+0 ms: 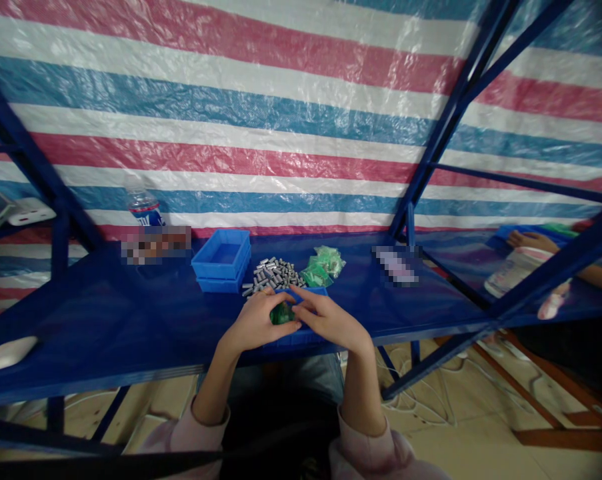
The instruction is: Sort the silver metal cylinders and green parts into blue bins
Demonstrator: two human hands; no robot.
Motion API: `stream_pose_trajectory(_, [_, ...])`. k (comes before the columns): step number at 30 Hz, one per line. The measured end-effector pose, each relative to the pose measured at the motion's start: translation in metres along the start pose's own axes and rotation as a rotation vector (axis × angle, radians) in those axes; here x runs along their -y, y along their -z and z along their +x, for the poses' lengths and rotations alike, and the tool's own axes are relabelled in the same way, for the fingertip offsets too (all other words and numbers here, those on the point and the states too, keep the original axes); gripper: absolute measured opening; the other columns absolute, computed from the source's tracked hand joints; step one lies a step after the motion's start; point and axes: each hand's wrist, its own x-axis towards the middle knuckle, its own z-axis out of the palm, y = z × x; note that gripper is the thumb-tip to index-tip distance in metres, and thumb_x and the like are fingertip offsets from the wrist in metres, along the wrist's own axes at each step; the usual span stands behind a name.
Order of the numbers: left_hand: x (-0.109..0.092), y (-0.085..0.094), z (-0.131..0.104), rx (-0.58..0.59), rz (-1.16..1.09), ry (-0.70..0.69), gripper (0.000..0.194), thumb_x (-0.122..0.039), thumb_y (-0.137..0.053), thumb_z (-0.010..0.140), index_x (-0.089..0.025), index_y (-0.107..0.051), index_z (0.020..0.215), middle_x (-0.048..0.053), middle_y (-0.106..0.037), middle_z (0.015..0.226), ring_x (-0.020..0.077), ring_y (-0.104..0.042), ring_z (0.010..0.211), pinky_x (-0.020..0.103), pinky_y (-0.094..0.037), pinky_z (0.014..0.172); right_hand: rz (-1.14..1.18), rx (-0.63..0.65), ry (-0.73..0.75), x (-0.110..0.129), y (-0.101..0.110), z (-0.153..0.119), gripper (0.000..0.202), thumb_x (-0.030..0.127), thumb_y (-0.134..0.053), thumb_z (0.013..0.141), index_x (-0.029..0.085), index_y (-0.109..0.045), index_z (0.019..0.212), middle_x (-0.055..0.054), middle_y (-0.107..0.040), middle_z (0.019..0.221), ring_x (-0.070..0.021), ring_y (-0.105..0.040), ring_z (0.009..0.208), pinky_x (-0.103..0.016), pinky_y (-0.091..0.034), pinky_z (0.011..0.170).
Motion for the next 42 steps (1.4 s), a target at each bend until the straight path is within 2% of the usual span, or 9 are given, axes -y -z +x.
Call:
stream_pose_trajectory(6, [0.000, 0.000, -0.001, -0.005, -0.007, 0.045, 0.040, -0.052, -0.067, 0.074, -0.027, -0.065, 0.105, 0.004, -0.055, 0.090, 0.0218, -0.057, 0.086, 0.033, -0.043, 0.081, 0.136, -0.521, 0.125, -0.031, 0.019, 0.013, 0.038, 0.035, -0.046, 0.091, 0.015, -0.061, 0.120, -0.007, -0.071, 0.086, -0.0199, -0.065, 0.085, -0.035, -0.048, 0.084])
stream_pose_trajectory(9, [0.000, -0.001, -0.002, -0.004, -0.009, 0.053, 0.040, -0.051, -0.067, 0.074, -0.027, -0.065, 0.106, 0.003, -0.054, 0.090, 0.0212, -0.057, 0.086, 0.033, -0.043, 0.081, -0.095, -0.738, 0.032, -0.062, 0.022, 0.024, 0.040, 0.031, -0.049, 0.087, 0.012, -0.061, 0.120, -0.016, -0.068, 0.110, -0.0266, -0.061, 0.104, -0.042, -0.045, 0.093])
stream_pose_trajectory(11, [0.000, -0.001, -0.003, -0.002, -0.012, 0.055, 0.040, -0.051, -0.067, 0.074, -0.027, -0.065, 0.106, 0.003, -0.054, 0.089, 0.0206, -0.057, 0.084, 0.033, -0.043, 0.081, -0.267, -0.740, -0.034, -0.080, 0.022, 0.028, 0.043, 0.029, -0.051, 0.085, 0.011, -0.059, 0.124, -0.019, -0.062, 0.122, -0.0295, -0.055, 0.116, -0.046, -0.040, 0.100])
stream_pose_trajectory(14, [0.000, -0.001, -0.004, -0.006, -0.022, 0.058, 0.039, -0.050, -0.067, 0.074, -0.028, -0.065, 0.106, 0.002, -0.053, 0.089, 0.0206, -0.057, 0.085, 0.033, -0.042, 0.081, -0.420, -0.620, -0.157, -0.093, 0.018, 0.030, 0.052, 0.030, -0.053, 0.086, 0.014, -0.049, 0.136, -0.019, -0.048, 0.141, -0.0317, -0.041, 0.132, -0.049, -0.037, 0.103])
stream_pose_trajectory(18, [-0.001, 0.000, -0.003, -0.011, -0.035, 0.058, 0.038, -0.048, -0.067, 0.074, -0.027, -0.065, 0.105, 0.003, -0.054, 0.090, 0.0214, -0.057, 0.087, 0.034, -0.042, 0.082, -0.528, -0.420, -0.298, -0.093, 0.014, 0.029, 0.053, 0.025, -0.048, 0.090, 0.018, -0.042, 0.142, -0.017, -0.032, 0.152, -0.0336, -0.032, 0.138, -0.050, -0.035, 0.104])
stream_pose_trajectory(22, [-0.001, 0.000, -0.004, -0.012, -0.041, 0.060, 0.037, -0.047, -0.067, 0.074, -0.028, -0.065, 0.105, 0.003, -0.054, 0.090, 0.0214, -0.057, 0.087, 0.034, -0.042, 0.082, -0.570, -0.361, -0.331, -0.089, 0.014, 0.029, 0.050, 0.020, -0.045, 0.091, 0.021, -0.044, 0.141, -0.013, -0.031, 0.153, -0.0333, -0.032, 0.138, -0.049, -0.034, 0.105])
stream_pose_trajectory(28, [0.000, -0.001, -0.003, -0.019, -0.040, 0.051, 0.037, -0.046, -0.067, 0.074, -0.028, -0.064, 0.106, 0.003, -0.054, 0.091, 0.0213, -0.056, 0.088, 0.034, -0.042, 0.083, -0.495, -0.428, -0.280, -0.092, 0.016, 0.030, 0.048, 0.021, -0.052, 0.086, 0.020, -0.054, 0.134, -0.012, -0.047, 0.144, -0.0296, -0.041, 0.133, -0.045, -0.036, 0.104])
stream_pose_trajectory(34, [0.000, -0.001, -0.003, -0.021, -0.039, 0.049, 0.036, -0.045, -0.067, 0.074, -0.028, -0.064, 0.106, 0.002, -0.054, 0.090, 0.0208, -0.056, 0.087, 0.033, -0.042, 0.082, -0.396, -0.532, -0.200, -0.099, 0.017, 0.032, 0.043, 0.016, -0.056, 0.078, 0.014, -0.064, 0.120, -0.014, -0.066, 0.121, -0.0275, -0.059, 0.113, -0.039, -0.044, 0.097])
stream_pose_trajectory(42, [-0.001, -0.001, -0.003, -0.023, -0.049, 0.054, 0.035, -0.045, -0.067, 0.074, -0.027, -0.064, 0.105, 0.002, -0.054, 0.090, 0.0209, -0.056, 0.087, 0.034, -0.042, 0.083, -0.275, -0.738, -0.132, -0.108, 0.015, 0.033, 0.049, 0.016, -0.059, 0.069, 0.012, -0.063, 0.118, -0.015, -0.067, 0.113, -0.0278, -0.061, 0.105, -0.041, -0.047, 0.093])
